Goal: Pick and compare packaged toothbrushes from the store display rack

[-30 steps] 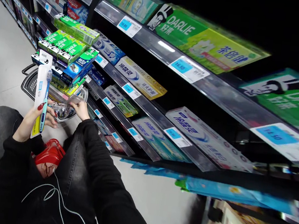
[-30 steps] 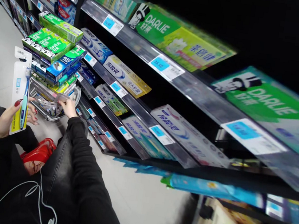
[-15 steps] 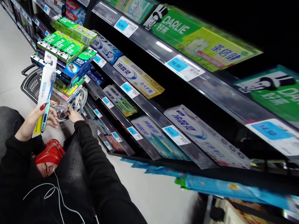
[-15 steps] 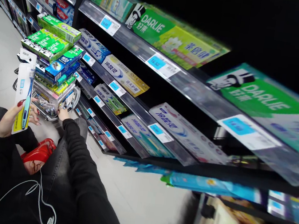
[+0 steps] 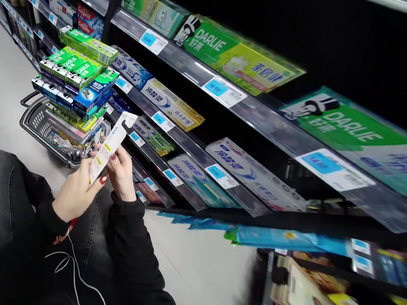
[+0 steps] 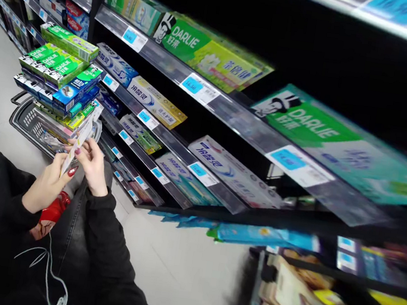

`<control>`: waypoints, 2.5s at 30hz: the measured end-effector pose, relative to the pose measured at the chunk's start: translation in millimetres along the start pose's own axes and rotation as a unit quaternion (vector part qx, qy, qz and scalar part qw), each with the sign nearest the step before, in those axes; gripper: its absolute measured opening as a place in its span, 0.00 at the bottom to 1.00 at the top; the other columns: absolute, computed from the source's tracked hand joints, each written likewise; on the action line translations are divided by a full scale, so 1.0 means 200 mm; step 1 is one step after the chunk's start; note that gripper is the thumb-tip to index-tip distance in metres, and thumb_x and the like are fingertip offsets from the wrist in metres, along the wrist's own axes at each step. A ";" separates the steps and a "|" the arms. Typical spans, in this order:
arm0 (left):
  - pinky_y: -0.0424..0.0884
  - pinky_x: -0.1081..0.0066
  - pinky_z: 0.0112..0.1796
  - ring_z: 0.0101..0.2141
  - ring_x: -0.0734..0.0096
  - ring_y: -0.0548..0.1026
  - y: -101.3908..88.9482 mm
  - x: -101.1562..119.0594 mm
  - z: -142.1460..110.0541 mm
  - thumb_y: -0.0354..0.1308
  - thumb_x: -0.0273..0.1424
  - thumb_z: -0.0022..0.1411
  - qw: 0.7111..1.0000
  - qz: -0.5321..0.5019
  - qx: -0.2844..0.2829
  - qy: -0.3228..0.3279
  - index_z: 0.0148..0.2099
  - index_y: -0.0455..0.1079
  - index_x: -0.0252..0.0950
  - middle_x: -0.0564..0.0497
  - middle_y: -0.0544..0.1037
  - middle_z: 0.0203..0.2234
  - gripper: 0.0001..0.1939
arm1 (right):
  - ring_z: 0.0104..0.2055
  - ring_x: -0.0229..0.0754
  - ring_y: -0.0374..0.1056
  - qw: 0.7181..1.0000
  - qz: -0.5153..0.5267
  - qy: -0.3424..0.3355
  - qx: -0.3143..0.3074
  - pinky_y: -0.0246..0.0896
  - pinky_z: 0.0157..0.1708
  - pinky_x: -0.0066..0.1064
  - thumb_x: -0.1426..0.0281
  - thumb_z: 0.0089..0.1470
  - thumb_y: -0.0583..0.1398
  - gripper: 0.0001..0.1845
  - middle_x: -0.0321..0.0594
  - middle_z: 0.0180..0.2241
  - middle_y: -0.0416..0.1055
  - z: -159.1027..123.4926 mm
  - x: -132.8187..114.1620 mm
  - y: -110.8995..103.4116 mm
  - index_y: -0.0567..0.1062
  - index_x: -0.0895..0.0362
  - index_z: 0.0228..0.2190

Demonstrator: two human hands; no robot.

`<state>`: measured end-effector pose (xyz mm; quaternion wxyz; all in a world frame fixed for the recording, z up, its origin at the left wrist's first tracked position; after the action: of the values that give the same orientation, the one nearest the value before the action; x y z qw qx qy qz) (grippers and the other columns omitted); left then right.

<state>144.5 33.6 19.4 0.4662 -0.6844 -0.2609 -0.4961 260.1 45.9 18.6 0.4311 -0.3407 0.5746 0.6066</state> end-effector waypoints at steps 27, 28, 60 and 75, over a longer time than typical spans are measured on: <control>0.71 0.70 0.15 0.17 0.67 0.74 0.19 0.05 -0.07 0.60 0.42 0.53 0.907 -0.372 -0.140 -0.139 0.43 0.54 0.36 0.51 0.76 0.25 0.23 | 0.23 0.35 0.65 0.898 0.350 0.220 0.151 0.65 0.25 0.26 0.59 0.62 0.38 0.30 0.43 0.27 0.73 0.02 0.05 -0.05 0.71 0.65 0.38; 0.70 0.70 0.15 0.16 0.67 0.74 0.19 0.05 -0.07 0.60 0.42 0.53 0.904 -0.377 -0.144 -0.140 0.43 0.54 0.36 0.51 0.76 0.25 0.23 | 0.23 0.35 0.65 0.897 0.352 0.220 0.151 0.65 0.25 0.26 0.59 0.62 0.38 0.30 0.43 0.27 0.73 0.02 0.04 -0.05 0.71 0.64 0.38; 0.64 0.76 0.16 0.15 0.74 0.69 -0.30 -0.58 0.15 0.53 0.45 0.56 0.959 -0.108 0.039 -0.259 0.42 0.66 0.33 0.51 0.74 0.20 0.20 | 0.26 0.37 0.69 0.969 -0.220 -0.082 0.082 0.65 0.25 0.28 0.74 0.33 0.69 0.31 0.32 0.29 0.70 0.07 -0.20 -0.25 0.62 0.52 0.39; 0.72 0.70 0.28 0.23 0.71 0.73 -0.57 -0.76 0.11 0.50 0.46 0.55 0.970 0.054 0.072 -0.228 0.45 0.65 0.35 0.49 0.76 0.27 0.22 | 0.41 0.50 0.69 0.771 -0.633 0.043 0.054 0.61 0.41 0.37 0.62 0.57 0.54 0.24 0.56 0.38 0.70 0.23 0.79 -0.20 0.57 0.67 0.48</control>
<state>4.6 117.8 -78.6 0.4687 -0.7568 -0.3585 -0.2812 237.7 110.6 -135.8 0.7099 -0.6292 0.2788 0.1497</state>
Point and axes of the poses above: each hand's wrist, its own z-axis towards the middle knuckle, its own y-axis out of the palm, x = y × z, the point moved 4 cm from there along z, towards the middle knuckle
